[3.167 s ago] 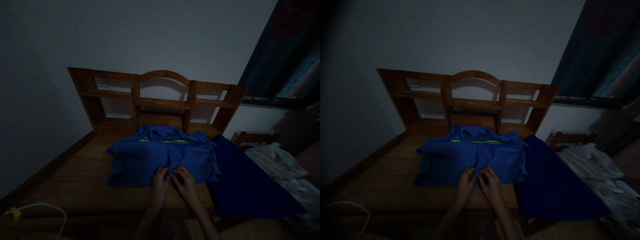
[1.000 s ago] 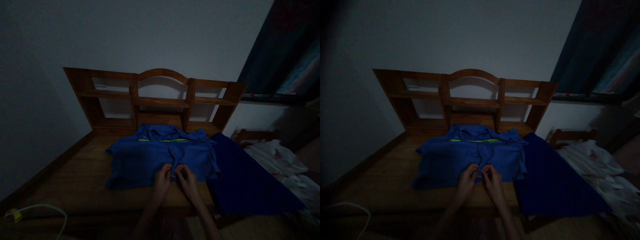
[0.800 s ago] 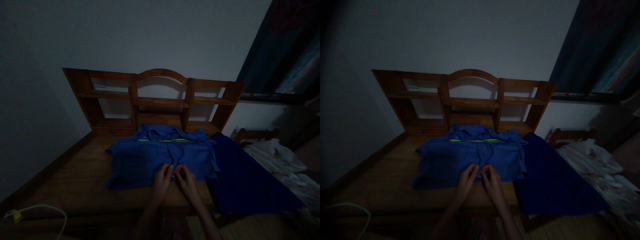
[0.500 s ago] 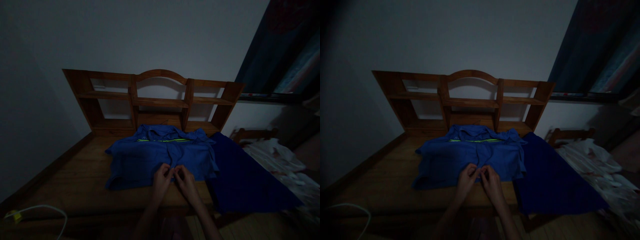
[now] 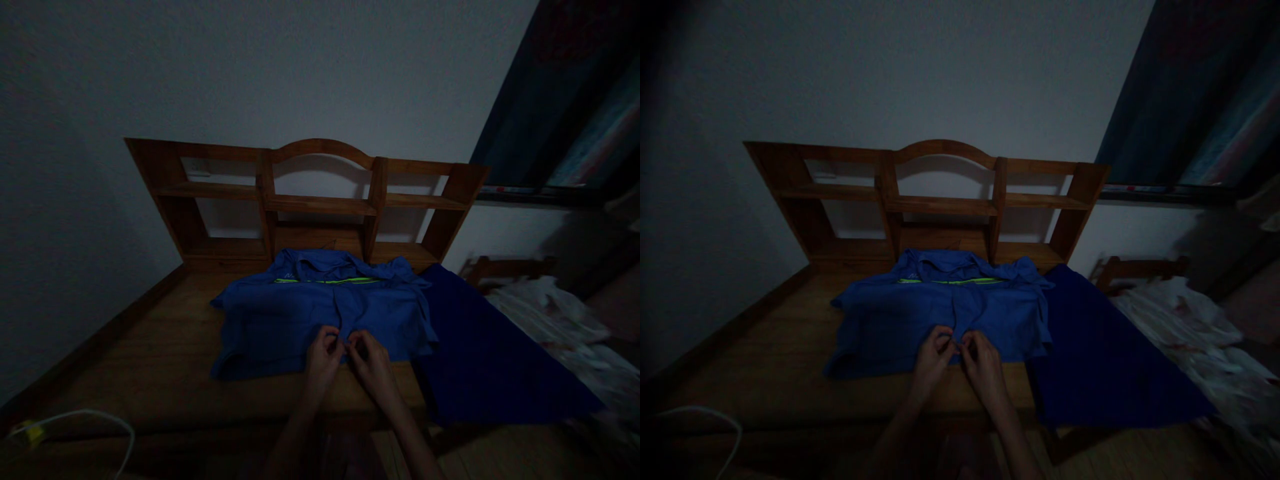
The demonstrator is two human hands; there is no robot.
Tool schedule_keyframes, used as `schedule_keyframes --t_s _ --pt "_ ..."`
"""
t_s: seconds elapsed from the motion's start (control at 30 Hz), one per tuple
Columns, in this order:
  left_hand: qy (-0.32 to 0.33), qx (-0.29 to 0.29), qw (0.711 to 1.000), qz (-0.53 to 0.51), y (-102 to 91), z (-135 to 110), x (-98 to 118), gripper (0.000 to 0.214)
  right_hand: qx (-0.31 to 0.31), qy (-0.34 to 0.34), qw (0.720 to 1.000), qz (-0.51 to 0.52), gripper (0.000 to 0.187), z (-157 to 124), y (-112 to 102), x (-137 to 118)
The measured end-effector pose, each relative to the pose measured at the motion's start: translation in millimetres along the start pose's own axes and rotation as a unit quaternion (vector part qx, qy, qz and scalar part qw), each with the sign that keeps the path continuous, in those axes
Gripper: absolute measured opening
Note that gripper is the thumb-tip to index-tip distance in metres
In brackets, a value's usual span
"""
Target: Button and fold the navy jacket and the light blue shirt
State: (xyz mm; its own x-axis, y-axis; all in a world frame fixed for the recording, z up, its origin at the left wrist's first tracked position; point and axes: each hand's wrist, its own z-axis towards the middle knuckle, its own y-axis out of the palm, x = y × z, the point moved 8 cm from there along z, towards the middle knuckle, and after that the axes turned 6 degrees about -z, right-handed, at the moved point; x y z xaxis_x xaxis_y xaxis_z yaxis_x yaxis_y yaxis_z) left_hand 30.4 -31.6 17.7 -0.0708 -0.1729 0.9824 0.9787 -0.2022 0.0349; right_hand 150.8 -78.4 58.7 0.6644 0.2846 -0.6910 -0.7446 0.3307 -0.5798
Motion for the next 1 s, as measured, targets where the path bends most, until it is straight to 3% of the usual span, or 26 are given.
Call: schedule_keyframes --t_s 1.0 --pt "-0.038 0.000 0.997 -0.071 -2.4 4.3 1.1 0.023 0.011 0.001 1.000 -0.003 0.011 0.3 -3.1 -3.1"
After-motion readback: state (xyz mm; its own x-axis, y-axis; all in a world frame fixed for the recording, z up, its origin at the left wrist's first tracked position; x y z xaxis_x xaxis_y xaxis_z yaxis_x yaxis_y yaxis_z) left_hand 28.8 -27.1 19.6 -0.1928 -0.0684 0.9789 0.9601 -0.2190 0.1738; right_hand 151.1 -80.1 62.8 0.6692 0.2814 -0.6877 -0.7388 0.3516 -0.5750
